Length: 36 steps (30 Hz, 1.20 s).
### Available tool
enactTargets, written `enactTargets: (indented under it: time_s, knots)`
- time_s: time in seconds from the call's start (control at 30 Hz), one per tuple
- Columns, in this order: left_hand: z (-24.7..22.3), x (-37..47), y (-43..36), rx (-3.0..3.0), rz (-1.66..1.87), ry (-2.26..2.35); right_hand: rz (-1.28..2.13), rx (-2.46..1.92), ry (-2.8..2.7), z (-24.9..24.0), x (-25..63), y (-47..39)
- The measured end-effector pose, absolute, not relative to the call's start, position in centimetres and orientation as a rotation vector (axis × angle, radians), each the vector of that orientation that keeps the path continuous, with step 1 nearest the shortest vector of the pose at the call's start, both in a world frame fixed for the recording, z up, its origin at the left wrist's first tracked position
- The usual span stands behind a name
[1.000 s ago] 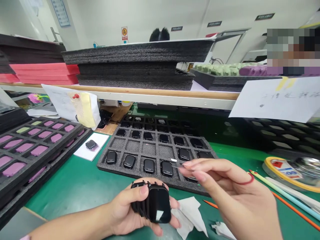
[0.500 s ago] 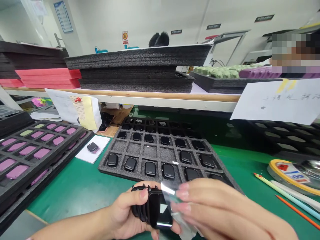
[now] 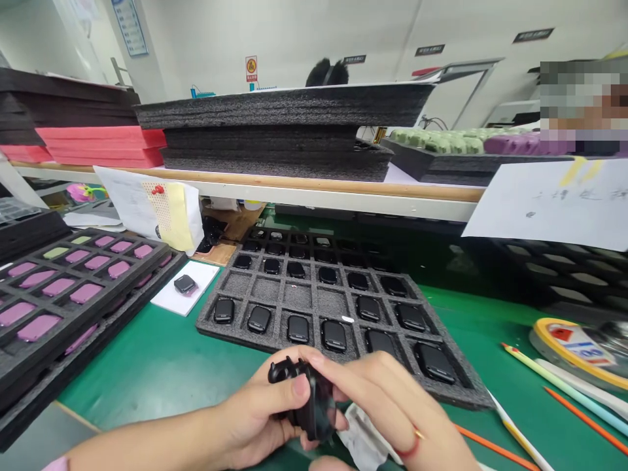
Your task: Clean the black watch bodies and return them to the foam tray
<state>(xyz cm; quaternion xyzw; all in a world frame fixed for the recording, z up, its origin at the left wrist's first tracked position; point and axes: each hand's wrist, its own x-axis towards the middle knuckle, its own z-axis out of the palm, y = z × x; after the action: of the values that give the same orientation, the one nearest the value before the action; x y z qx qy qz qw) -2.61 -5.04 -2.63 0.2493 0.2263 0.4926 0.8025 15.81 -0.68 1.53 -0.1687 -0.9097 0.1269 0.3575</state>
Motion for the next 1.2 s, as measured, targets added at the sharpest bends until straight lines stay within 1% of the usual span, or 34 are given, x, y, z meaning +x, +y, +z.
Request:
enactTargets:
  time_s: [0.17,0.3,0.43,0.57,0.67,0.73,0.77,0.83,0.97,1.07,1.2]
  knots:
    - [-2.6,-2.2,-4.9,0.423,1.061,0.595,0.703,-0.510,-2.115,0.2,15.1,-0.5]
    - [-2.4,-2.4,-4.7,0.371,0.958,0.560,0.841,-0.534,-2.058,0.7,15.3,-0.2]
    - [-2.3,-2.6,-4.7,0.440,0.961,0.536,0.788,-0.494,-2.116,0.8,15.2,-0.2]
    - [-2.3,-2.3,-4.7,0.361,1.025,0.595,0.558,-0.426,-2.249,1.2,15.4,0.4]
    - [-2.3,-2.2,-4.8,0.283,1.048,0.705,0.455,-0.670,-2.191,1.7,16.0,2.7]
    - [-2.1,-2.3,-4.7,0.251,1.018,0.760,0.494,-0.953,-2.064,1.5,16.3,5.2]
    - [-2.1,-2.3,-4.7,0.238,1.001,0.782,0.499,-1.025,-2.022,1.2,16.3,6.6]
    - [-1.9,-2.5,-4.7,0.209,0.980,0.831,0.490,-1.081,-2.006,0.1,16.2,9.0]
    - [-1.7,-3.0,-4.6,0.210,0.967,0.854,0.527,-1.058,-2.132,-2.7,15.5,11.6]
    - [-1.7,-3.1,-4.4,0.269,1.008,0.792,0.557,-1.042,-2.151,-3.0,15.2,11.0]
    - [-1.6,-2.9,-4.3,0.260,1.063,0.681,0.603,-0.920,-2.122,-0.5,15.1,6.6]
